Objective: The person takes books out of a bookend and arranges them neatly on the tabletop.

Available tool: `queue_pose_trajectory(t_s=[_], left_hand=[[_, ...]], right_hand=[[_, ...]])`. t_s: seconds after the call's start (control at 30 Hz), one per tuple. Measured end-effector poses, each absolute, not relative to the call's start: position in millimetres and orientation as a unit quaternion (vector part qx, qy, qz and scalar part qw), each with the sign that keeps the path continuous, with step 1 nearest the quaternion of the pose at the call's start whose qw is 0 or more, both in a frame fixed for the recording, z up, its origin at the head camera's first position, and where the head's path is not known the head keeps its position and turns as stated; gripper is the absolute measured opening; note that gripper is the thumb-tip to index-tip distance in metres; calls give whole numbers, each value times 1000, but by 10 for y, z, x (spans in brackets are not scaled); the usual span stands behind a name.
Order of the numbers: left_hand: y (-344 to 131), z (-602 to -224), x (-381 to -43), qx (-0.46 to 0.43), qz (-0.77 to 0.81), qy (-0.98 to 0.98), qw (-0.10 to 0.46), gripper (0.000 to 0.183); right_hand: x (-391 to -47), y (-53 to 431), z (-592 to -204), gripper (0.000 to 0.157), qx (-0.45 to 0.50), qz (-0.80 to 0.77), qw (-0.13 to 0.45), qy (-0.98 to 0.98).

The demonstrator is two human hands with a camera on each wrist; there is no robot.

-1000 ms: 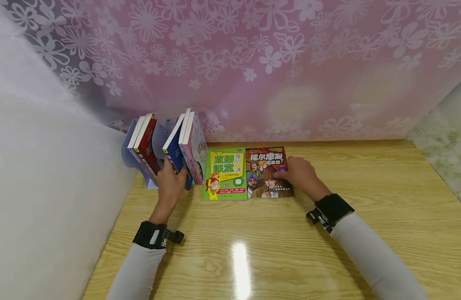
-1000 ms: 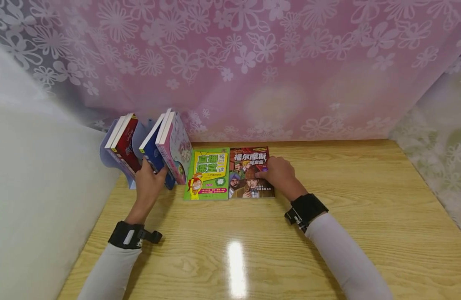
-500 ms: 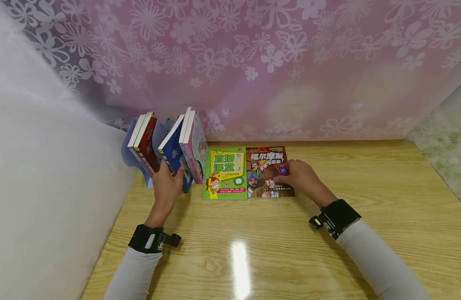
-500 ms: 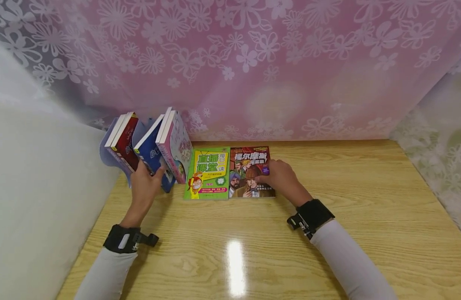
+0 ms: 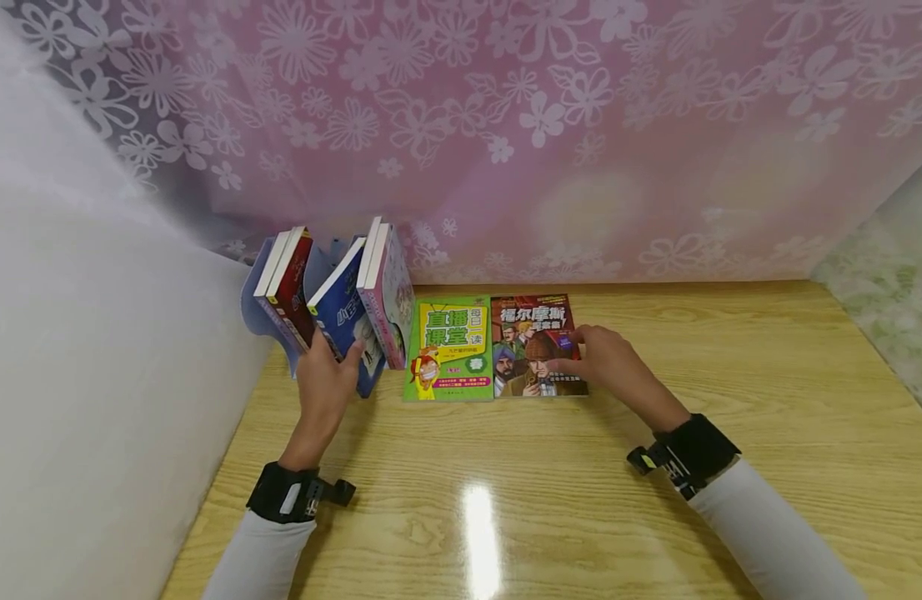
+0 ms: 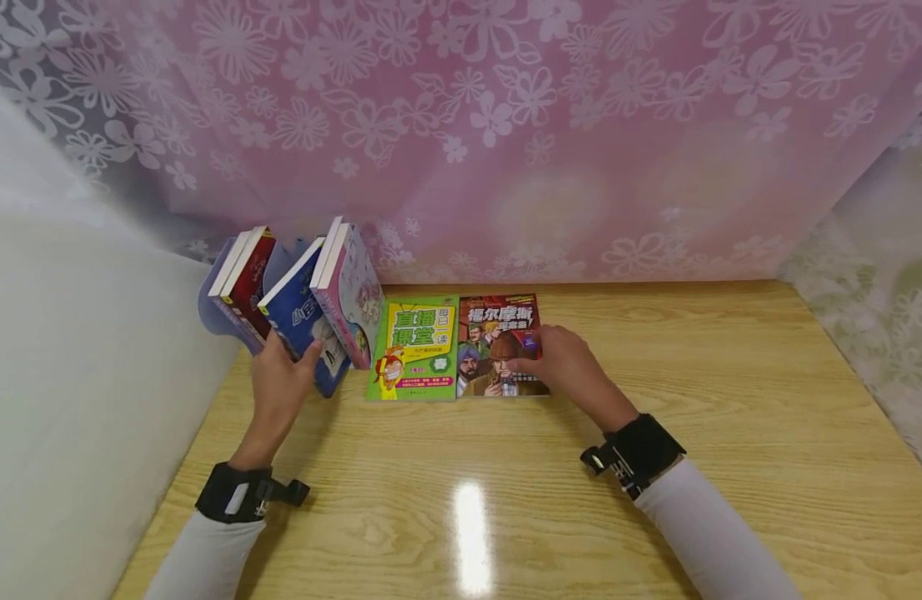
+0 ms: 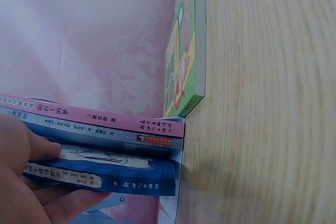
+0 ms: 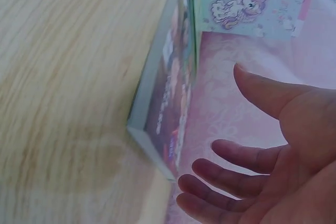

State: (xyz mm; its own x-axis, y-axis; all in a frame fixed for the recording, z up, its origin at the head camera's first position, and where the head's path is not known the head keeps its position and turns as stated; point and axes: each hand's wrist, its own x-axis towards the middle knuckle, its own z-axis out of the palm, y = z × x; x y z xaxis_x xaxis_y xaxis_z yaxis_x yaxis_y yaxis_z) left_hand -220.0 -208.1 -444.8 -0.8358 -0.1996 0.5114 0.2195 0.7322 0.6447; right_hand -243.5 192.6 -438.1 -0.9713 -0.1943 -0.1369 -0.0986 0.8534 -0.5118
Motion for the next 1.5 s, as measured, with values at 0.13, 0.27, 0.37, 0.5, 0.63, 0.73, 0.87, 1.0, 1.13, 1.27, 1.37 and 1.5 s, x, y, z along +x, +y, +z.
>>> queue_pose_trajectory(t_s=[0.13,0.27,0.37,0.5,0.63,0.73,0.87,1.0,1.13,1.27,1.37,1.5], left_hand=[[-2095,-4444,-2153,-10,-369,-885,285,58],[-2101,-4430,-2106,-13,-372,-882,287,57],[-2105,-4416,-2065,-13,-380,-880,283,57],[-2118,-4401,-2011,-10,-390,-879,275,58],[-2125,-4387,-1966,-7,-384,-881,275,57],[-2135,-4393,-1931,-4,-383,-882,275,56],[-2148,-4389,-1881,1,-386,-881,274,56],[-2151,-4366,-1839,2,-385,-883,270,56],[-2161,-4345,-1791,-3,-387,-884,262,55],[-2173,-4308,-1718,-5,-388,-885,258,54],[-2184,-4280,-1665,-6,-388,-885,257,52],[-2199,-4261,-1610,-14,-389,-883,263,50]], right_hand=[[-2383,1895,-4322,68,-84,-268,88,956],[-2349,1854,-4285,70,-106,-274,78,953],[-2327,1816,-4266,70,-124,-274,74,951],[-2287,1773,-4237,71,-134,-282,78,947],[-2255,1750,-4205,73,-141,-285,77,945],[-2233,1740,-4185,73,-145,-283,73,945],[-2204,1728,-4161,71,-153,-285,65,944],[-2180,1711,-4137,69,-166,-292,60,940],[-2157,1683,-4104,70,-170,-305,62,935],[-2147,1660,-4078,72,-176,-312,65,931],[-2138,1643,-4062,70,-184,-317,63,928],[-2122,1616,-4044,54,-199,-334,60,919]])
